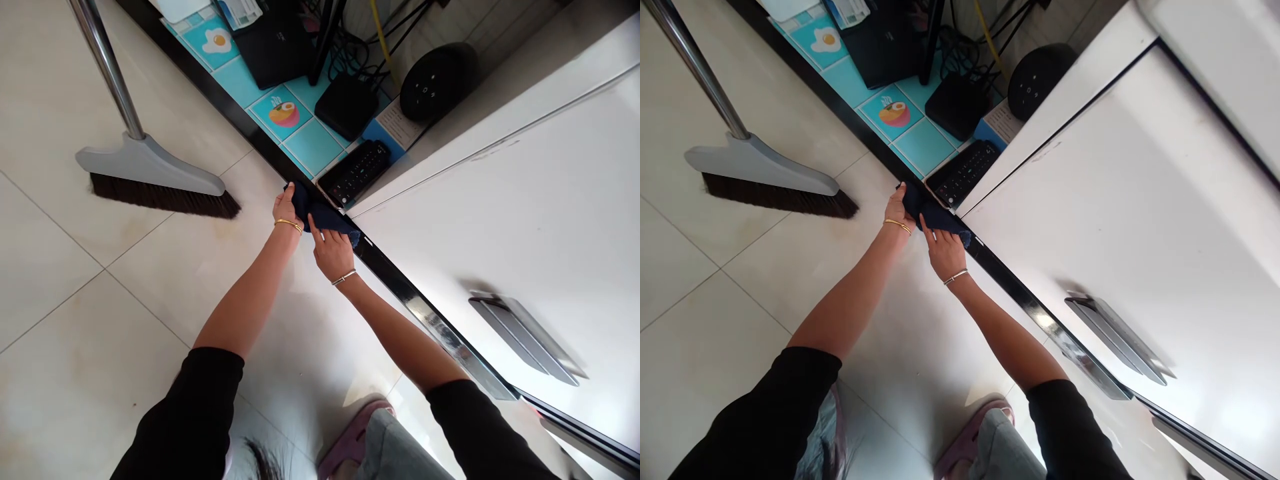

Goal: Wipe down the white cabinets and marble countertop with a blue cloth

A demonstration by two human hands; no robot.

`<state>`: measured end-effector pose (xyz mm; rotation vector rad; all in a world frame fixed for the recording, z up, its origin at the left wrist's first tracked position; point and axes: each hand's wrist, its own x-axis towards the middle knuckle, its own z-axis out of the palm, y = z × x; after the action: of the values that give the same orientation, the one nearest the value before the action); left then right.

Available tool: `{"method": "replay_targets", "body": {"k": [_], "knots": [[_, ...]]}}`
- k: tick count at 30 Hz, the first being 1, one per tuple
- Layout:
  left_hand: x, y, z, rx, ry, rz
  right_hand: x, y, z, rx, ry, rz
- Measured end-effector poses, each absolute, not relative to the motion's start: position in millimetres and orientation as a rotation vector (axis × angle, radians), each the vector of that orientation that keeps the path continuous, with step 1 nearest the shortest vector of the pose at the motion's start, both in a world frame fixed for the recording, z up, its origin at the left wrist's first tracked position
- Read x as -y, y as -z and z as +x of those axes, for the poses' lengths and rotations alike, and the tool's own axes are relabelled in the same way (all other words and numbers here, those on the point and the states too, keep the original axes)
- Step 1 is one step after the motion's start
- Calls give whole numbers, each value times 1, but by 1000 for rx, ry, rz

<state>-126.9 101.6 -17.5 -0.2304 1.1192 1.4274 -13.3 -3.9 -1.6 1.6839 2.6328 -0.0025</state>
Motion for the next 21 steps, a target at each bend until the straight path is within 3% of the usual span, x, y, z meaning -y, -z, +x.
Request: {"method": "replay_targets", "body": {"k": [9,21], "knots": [[-104,10,-121,-1262,-1501,-137,15,11,-15,-2536,-21,1798],[-208,44,-195,-1374,-1755,200,-86,-1,-127,-2587,154,2009]]}}
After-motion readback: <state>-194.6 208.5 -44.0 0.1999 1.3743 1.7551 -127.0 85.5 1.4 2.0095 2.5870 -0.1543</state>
